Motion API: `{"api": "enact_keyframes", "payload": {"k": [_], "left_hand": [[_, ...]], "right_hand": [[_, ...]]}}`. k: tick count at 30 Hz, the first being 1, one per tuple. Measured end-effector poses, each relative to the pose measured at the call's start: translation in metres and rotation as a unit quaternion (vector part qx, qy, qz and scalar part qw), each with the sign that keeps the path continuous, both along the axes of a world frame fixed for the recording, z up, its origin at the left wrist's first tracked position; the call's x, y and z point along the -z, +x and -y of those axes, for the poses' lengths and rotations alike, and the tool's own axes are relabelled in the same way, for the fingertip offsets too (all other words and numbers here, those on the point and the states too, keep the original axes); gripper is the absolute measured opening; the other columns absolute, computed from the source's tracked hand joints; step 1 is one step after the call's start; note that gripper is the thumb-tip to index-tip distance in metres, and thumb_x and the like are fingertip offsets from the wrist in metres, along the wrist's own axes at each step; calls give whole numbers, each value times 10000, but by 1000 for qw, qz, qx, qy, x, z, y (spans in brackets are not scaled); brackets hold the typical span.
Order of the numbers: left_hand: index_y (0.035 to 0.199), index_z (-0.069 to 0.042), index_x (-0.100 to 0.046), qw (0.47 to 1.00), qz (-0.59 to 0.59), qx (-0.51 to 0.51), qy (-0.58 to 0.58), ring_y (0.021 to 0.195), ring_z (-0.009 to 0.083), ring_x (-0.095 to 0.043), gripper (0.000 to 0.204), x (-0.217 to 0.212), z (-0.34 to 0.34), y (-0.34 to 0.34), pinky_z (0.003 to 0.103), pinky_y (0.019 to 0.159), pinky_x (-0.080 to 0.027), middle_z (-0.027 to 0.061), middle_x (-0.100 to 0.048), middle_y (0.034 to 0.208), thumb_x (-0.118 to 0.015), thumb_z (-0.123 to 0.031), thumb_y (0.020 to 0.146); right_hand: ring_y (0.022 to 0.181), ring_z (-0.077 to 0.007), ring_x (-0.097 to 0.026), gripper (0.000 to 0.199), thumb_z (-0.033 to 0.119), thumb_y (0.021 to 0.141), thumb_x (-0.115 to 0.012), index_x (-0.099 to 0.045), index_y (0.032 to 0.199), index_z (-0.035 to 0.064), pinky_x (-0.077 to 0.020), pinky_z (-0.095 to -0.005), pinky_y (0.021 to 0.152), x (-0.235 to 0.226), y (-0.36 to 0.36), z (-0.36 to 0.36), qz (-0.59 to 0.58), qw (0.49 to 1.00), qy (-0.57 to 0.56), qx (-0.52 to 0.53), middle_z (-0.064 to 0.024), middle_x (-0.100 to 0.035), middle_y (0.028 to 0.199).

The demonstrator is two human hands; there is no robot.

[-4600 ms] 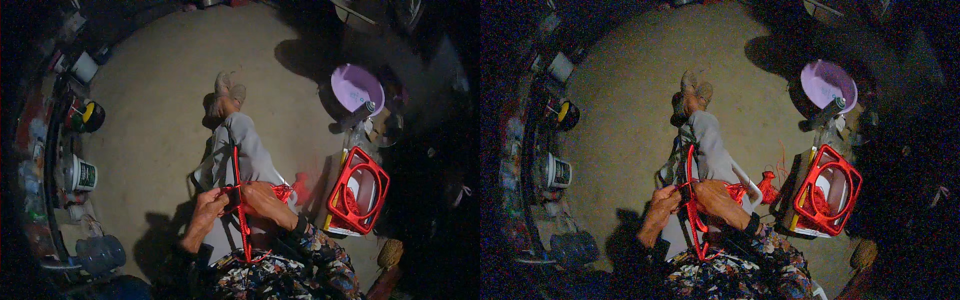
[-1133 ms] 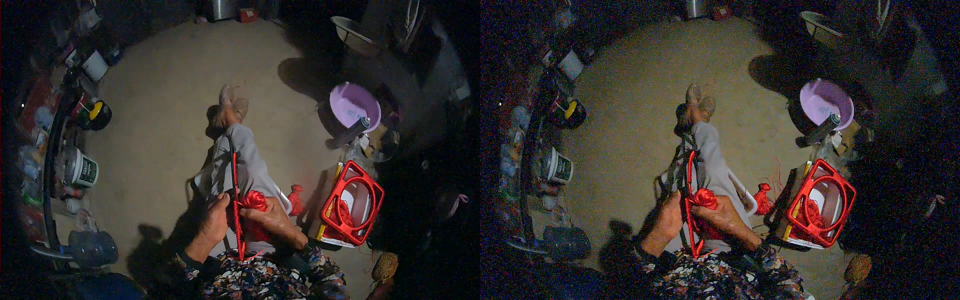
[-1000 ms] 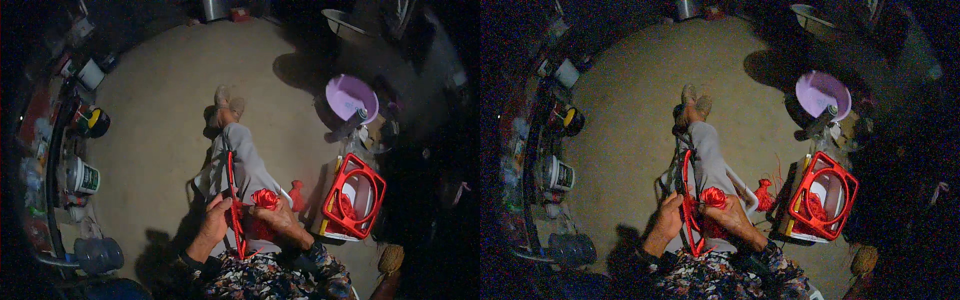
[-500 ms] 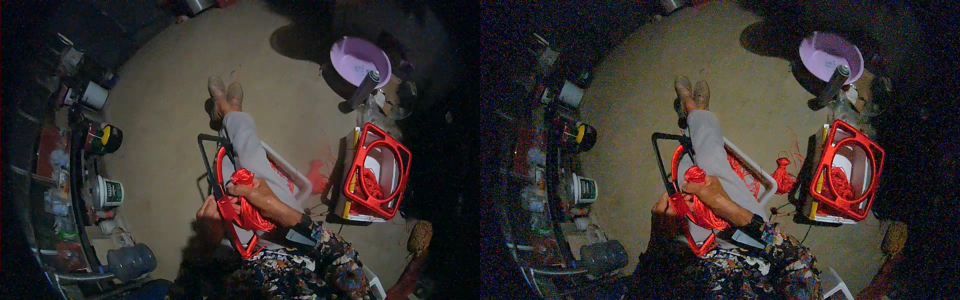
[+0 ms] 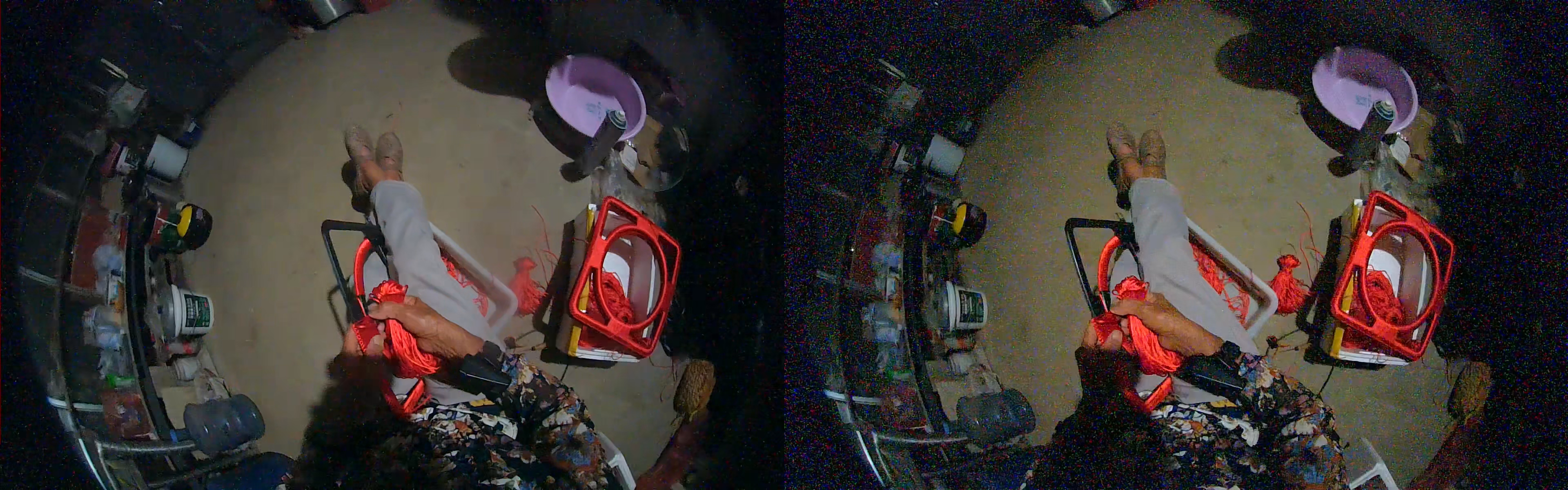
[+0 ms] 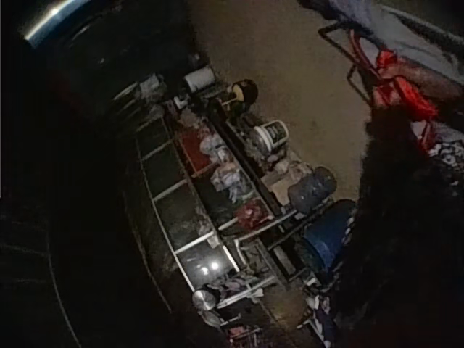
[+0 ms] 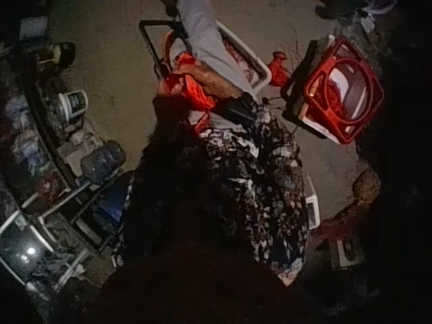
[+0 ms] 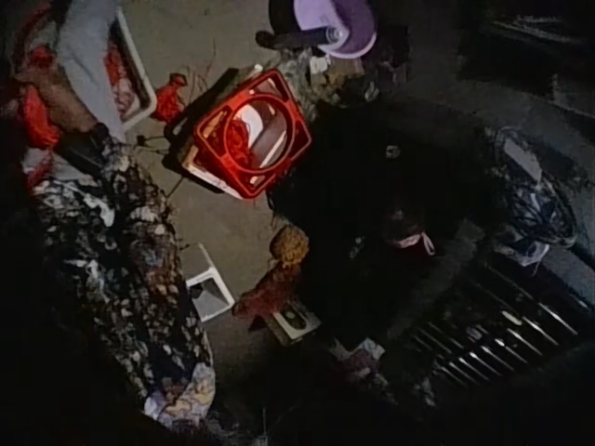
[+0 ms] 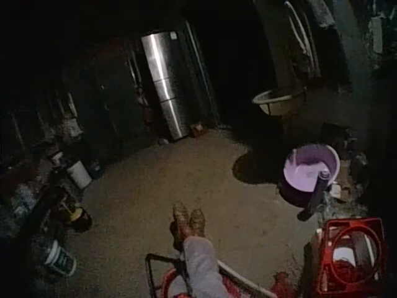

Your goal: The person is weaving a red plastic cord around a black chair frame to create the seat or backrest.

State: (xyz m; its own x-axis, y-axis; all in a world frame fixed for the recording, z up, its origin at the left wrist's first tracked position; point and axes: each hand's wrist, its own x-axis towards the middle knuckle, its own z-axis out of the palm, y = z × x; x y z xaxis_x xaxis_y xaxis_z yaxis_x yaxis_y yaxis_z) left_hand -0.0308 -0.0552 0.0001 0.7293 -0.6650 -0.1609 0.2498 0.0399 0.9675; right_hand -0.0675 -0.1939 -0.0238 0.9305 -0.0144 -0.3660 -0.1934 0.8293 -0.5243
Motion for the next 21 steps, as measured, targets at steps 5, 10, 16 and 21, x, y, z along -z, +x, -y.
{"api": "enact_keyframes", "payload": {"k": [5, 10, 16, 21], "left_hand": [[1237, -9, -411, 995, 75, -62, 22, 841, 111, -501, 486, 2, 6, -6, 270, 756, -429, 37, -517, 997, -528, -223, 817], [1121, -30, -486, 989, 124, -11, 76, 734, 131, -570, 359, 46, -31, 23, 274, 649, -482, 35, -586, 860, -595, -210, 830], [1016, 27, -562, 946, 272, -166, 51, 816, 193, -618, 229, 62, -33, 9, 330, 729, -522, 119, -625, 984, -561, -136, 855], [965, 45, -571, 963, 173, -116, 174, 714, 87, -514, 236, -5, -21, 22, 228, 667, -424, 8, -562, 788, -562, -171, 872]], "right_hand": [[607, -111, -528, 171, 214, 812, -600, -631, 795, 46, -411, -234, 552, -2, -4, -2, 11, 1000, 25, -6, -28, -606, 713], [632, -110, -528, 183, 189, 832, -565, -627, 862, 19, -425, -241, 578, -15, -8, 3, 57, 993, 87, -64, -36, -622, 784], [605, -82, -529, 158, 206, 861, -584, -598, 860, 49, -440, -216, 536, 19, -4, -10, 106, 983, 130, -68, -7, -584, 721], [617, -110, -537, 189, 276, 830, -606, -602, 822, 87, -439, -243, 590, -6, -5, -8, 49, 999, 19, -1, -14, -593, 721]]}}
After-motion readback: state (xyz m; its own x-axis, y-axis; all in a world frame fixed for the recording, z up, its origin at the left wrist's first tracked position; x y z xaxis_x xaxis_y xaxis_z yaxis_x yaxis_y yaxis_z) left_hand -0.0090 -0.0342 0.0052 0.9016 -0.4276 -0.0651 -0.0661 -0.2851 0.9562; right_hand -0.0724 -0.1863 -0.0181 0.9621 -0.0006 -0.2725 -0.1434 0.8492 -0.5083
